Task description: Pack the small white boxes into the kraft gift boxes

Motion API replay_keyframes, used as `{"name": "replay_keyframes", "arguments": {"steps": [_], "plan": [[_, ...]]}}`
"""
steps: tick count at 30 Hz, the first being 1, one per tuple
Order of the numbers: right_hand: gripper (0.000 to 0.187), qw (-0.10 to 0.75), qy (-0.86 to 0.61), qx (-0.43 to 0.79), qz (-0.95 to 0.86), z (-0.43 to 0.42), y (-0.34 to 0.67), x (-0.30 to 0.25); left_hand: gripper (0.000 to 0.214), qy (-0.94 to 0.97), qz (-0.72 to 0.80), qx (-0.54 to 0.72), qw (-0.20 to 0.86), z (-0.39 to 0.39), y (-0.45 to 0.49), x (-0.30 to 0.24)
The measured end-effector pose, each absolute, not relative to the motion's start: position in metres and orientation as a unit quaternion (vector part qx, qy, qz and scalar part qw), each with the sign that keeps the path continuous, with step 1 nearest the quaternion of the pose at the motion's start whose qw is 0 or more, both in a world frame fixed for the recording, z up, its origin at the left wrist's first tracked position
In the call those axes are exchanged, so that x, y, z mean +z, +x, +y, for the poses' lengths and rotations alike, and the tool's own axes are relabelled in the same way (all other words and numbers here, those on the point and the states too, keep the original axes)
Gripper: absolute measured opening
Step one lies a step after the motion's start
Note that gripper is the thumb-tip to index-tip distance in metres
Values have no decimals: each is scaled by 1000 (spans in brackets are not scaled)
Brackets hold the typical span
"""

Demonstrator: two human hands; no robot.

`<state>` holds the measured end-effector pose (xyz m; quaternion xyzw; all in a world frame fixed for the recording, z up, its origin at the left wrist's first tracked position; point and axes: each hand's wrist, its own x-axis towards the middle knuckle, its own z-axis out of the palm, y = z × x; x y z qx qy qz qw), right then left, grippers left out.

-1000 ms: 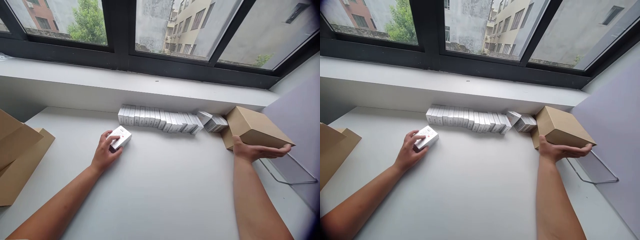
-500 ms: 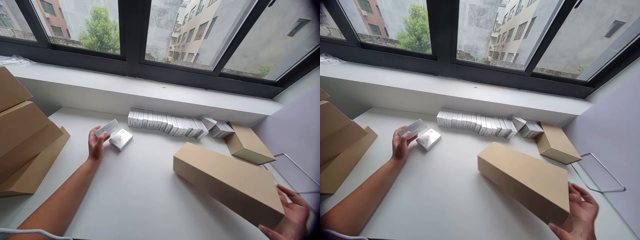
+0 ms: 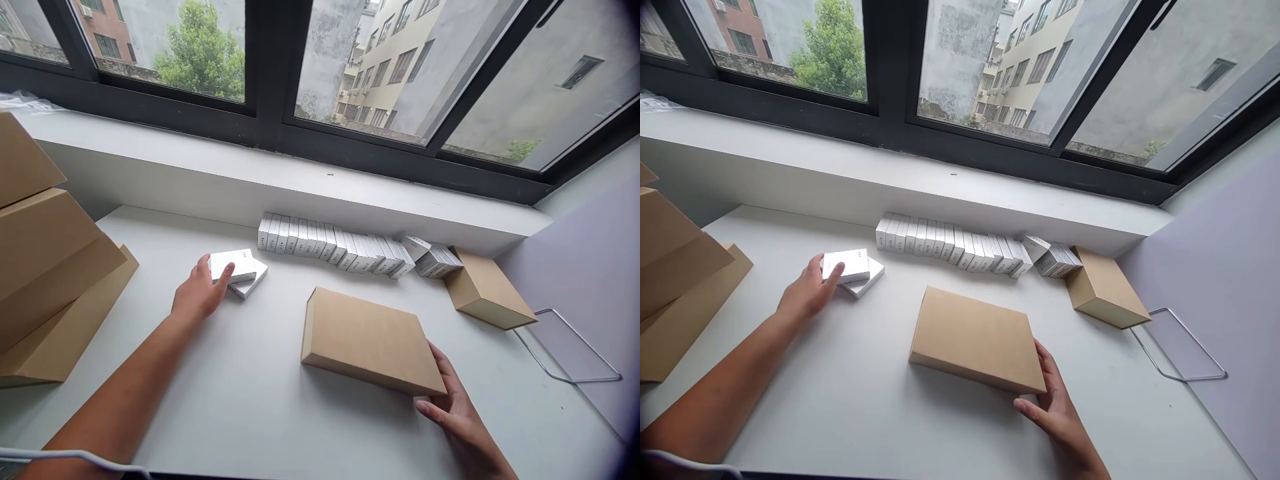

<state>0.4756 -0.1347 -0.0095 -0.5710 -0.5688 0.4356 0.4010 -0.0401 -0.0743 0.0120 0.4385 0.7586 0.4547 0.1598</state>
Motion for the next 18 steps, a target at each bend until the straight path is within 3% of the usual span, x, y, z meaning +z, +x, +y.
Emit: {"name": "replay_keyframes", "arguments": {"steps": [4, 6, 11, 15, 18], "plan": [[101, 392, -597, 444, -541, -135, 472, -13, 123, 559, 737, 363, 112, -78, -30, 16], [98, 400, -599, 435, -541, -134, 464, -13, 119, 612, 711, 337, 88, -77, -23, 16], [89, 424, -605, 391, -549, -136, 443, -12, 81, 591, 714, 362, 98, -72, -19, 6], [91, 429, -632, 358, -536, -141, 438, -16, 87, 566, 728, 368, 115, -70, -37, 3], [96, 440, -632, 341, -539, -141, 438, -18, 104, 562, 727, 391, 60, -73, -42, 9]]}}
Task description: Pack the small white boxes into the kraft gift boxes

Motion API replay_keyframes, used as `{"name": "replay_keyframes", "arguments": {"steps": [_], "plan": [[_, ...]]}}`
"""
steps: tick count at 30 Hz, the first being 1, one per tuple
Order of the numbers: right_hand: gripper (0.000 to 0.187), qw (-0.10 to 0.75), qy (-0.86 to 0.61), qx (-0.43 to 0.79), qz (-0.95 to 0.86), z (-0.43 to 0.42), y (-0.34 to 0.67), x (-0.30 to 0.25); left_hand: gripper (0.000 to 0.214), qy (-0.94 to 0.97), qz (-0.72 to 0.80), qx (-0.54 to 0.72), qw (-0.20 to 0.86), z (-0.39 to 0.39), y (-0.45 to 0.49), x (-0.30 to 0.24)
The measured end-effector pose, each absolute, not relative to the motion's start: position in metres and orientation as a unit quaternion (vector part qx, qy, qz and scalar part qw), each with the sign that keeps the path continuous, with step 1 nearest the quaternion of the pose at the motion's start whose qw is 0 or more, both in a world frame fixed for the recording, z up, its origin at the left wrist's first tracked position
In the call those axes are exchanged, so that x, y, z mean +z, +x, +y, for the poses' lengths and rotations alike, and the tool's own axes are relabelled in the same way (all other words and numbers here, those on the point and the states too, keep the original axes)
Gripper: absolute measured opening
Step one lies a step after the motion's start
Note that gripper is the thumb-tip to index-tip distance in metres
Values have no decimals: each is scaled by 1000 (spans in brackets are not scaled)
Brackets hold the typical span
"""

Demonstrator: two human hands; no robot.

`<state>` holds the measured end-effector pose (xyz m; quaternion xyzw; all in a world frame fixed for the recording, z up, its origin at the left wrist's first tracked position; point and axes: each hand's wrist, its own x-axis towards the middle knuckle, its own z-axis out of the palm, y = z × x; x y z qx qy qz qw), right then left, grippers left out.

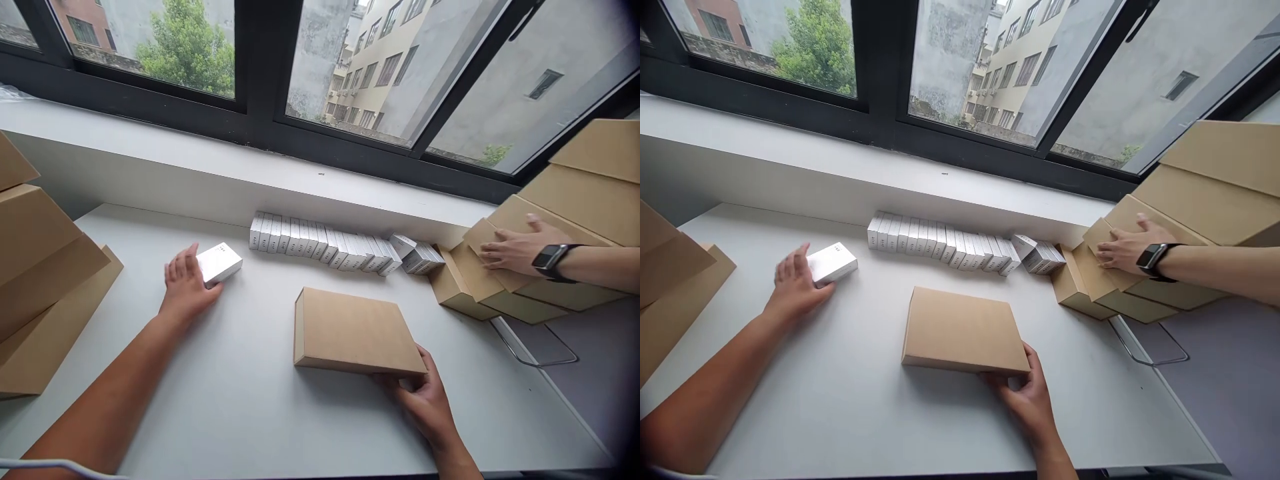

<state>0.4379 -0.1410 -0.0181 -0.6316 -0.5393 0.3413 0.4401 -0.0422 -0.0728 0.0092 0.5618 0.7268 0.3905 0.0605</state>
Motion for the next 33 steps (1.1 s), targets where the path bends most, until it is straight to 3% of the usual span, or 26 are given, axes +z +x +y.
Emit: {"name": "replay_keyframes", "arguments": {"steps": [2, 4, 9, 12, 13, 20, 26, 33], "plan": [[99, 438, -630, 327, -551, -136, 439, -16, 112, 622, 666, 412, 4, -79, -30, 13], [100, 435, -617, 345, -558, -125, 442, -11, 107, 722, 556, 412, 13, -86, -7, 14], [109, 392, -500, 512, -578, -87, 444, 5, 91, 802, 412, 307, 305, -99, 42, 3], [108, 401, -432, 582, -561, -69, 428, 10, 57, 811, 379, 277, 350, -100, 43, 3], [103, 406, -422, 600, -545, -65, 420, 10, 54, 818, 368, 276, 345, -101, 41, 4], [49, 479, -501, 526, -493, -47, 386, 2, 108, 864, 337, 233, 292, -108, 48, 5], [42, 483, -498, 529, -489, -49, 387, 5, 110, 871, 345, 209, 279, -110, 51, 2], [46, 523, -551, 396, -515, -49, 384, -7, 103, 862, 371, 208, 277, -110, 44, 4]]}}
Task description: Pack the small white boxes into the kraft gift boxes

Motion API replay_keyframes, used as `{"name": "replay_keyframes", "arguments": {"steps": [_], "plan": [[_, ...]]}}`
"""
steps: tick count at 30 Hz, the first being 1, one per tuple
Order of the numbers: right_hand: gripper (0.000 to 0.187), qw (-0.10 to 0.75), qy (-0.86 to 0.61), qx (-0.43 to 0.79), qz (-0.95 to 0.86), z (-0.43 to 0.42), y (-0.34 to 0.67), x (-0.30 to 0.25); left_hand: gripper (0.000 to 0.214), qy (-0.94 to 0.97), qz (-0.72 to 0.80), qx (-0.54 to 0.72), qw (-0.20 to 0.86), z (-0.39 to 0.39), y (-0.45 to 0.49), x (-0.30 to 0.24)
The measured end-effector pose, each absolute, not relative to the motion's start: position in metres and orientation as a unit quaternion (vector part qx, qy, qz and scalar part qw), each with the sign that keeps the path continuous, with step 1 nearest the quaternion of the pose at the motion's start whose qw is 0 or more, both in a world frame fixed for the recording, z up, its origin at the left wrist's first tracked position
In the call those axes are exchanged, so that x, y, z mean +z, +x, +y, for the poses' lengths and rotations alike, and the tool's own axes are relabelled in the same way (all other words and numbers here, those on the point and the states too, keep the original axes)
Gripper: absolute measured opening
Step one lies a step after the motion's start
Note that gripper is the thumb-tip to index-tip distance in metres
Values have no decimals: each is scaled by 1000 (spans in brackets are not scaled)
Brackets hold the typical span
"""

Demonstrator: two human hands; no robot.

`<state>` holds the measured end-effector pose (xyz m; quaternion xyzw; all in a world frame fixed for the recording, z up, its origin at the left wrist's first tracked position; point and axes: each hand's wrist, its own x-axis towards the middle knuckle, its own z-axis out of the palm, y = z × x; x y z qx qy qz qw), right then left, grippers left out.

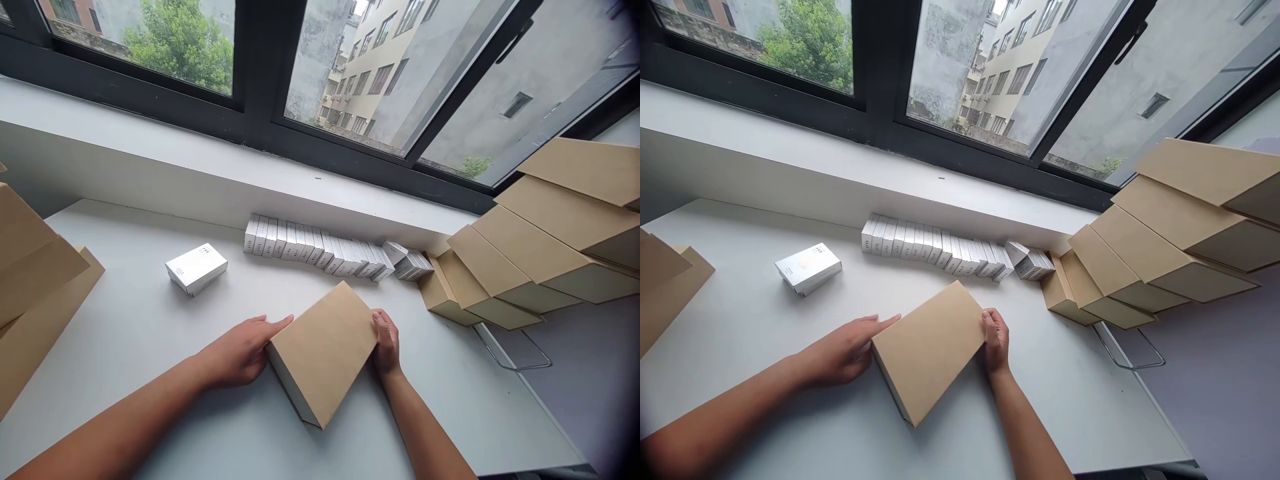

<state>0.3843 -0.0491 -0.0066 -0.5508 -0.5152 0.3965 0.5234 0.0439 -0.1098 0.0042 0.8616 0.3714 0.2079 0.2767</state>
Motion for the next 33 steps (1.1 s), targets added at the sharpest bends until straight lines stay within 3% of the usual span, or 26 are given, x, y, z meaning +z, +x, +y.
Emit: {"name": "replay_keyframes", "arguments": {"steps": [5, 9, 12, 14, 17, 19, 21, 25, 27, 33], "plan": [[57, 530, -580, 342, -516, -53, 383, -14, 126, 837, 355, 275, 313, -113, 47, -3], [57, 519, -612, 316, -505, -55, 383, -16, 114, 829, 356, 314, 295, -114, 53, -11], [54, 486, -642, 317, -501, -62, 389, -1, 109, 849, 363, 322, 209, -112, 51, -4], [54, 418, -680, 343, -495, -73, 396, 23, 97, 860, 369, 330, 123, -108, 44, 6], [68, 314, -699, 426, -480, -100, 408, 71, 75, 844, 395, 363, -13, -99, 23, 23], [87, 327, -665, 466, -484, -116, 414, 102, 62, 803, 448, 382, -92, -91, 5, 30], [90, 367, -626, 486, -488, -124, 416, 127, 58, 741, 544, 371, -131, -83, -13, 32], [78, 409, -576, 497, -503, -96, 403, 152, 75, 628, 728, 275, -12, -69, -48, 22], [82, 356, -600, 482, -530, -66, 395, 151, 72, 611, 748, 254, 42, -65, -62, 19], [67, 54, -725, 324, -605, 3, 390, 137, 67, 597, 756, 262, 62, -67, -76, 25]]}}
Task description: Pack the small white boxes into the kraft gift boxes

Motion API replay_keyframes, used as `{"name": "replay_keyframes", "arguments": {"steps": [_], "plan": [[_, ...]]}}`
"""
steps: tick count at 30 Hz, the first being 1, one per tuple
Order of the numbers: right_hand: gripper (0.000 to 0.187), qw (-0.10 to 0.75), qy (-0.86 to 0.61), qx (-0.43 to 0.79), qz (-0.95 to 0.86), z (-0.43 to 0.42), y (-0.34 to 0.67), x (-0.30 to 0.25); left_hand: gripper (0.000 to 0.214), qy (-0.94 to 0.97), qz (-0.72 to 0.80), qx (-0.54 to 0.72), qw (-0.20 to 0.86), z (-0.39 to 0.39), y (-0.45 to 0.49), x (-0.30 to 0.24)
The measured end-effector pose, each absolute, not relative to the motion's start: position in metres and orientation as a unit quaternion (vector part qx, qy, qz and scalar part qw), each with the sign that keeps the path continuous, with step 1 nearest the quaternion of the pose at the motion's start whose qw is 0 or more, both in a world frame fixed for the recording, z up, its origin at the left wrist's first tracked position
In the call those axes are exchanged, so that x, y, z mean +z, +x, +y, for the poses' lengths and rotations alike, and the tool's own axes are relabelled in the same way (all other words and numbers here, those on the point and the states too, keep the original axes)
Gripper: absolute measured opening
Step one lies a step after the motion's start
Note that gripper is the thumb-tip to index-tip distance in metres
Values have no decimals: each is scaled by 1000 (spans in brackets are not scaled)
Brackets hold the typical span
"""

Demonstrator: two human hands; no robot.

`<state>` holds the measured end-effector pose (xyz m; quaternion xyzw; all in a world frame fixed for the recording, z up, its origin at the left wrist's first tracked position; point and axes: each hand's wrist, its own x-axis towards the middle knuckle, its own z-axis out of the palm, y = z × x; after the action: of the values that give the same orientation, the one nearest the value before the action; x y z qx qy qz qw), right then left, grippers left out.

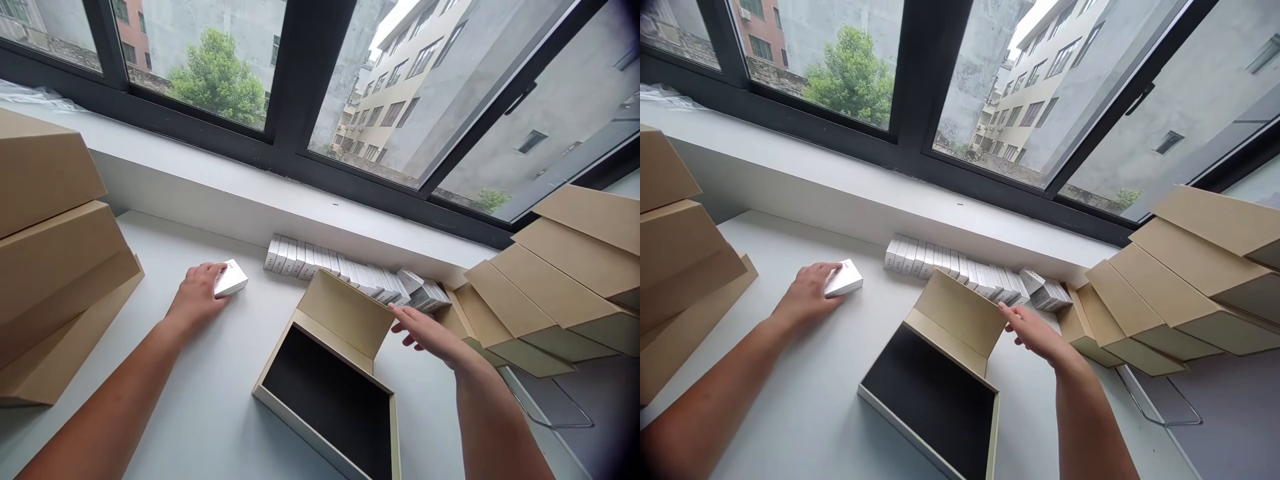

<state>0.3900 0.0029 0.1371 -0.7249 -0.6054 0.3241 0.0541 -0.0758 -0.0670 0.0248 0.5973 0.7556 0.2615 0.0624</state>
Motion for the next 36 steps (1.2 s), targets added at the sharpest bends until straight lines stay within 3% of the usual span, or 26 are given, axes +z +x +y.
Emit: {"name": "replay_keyframes", "arguments": {"steps": [3, 7, 10, 12, 17, 23, 30, 36], "plan": [[64, 18, -776, 179, -605, 17, 378, 151, 66, 575, 768, 277, 57, -67, -69, 24], [67, 78, -706, -25, -704, 37, 289, 172, 60, 549, 777, 302, 58, -63, -60, 20], [71, 68, -601, -3, -796, 58, 184, 162, 59, 544, 777, 311, 63, -62, -59, 19], [78, 8, -598, 4, -801, 73, 121, 144, 61, 546, 776, 309, 65, -63, -61, 19], [97, -23, -632, 3, -775, 92, 44, 107, 62, 544, 782, 297, 61, -64, -68, 18], [88, -23, -595, -25, -803, 78, 33, 89, 62, 536, 789, 292, 63, -64, -68, 17], [41, -6, -469, -59, -881, 51, 76, 108, 63, 539, 788, 291, 65, -65, -67, 18], [50, 180, -321, -168, -914, -20, 213, 126, 62, 543, 787, 287, 54, -67, -66, 22]]}}
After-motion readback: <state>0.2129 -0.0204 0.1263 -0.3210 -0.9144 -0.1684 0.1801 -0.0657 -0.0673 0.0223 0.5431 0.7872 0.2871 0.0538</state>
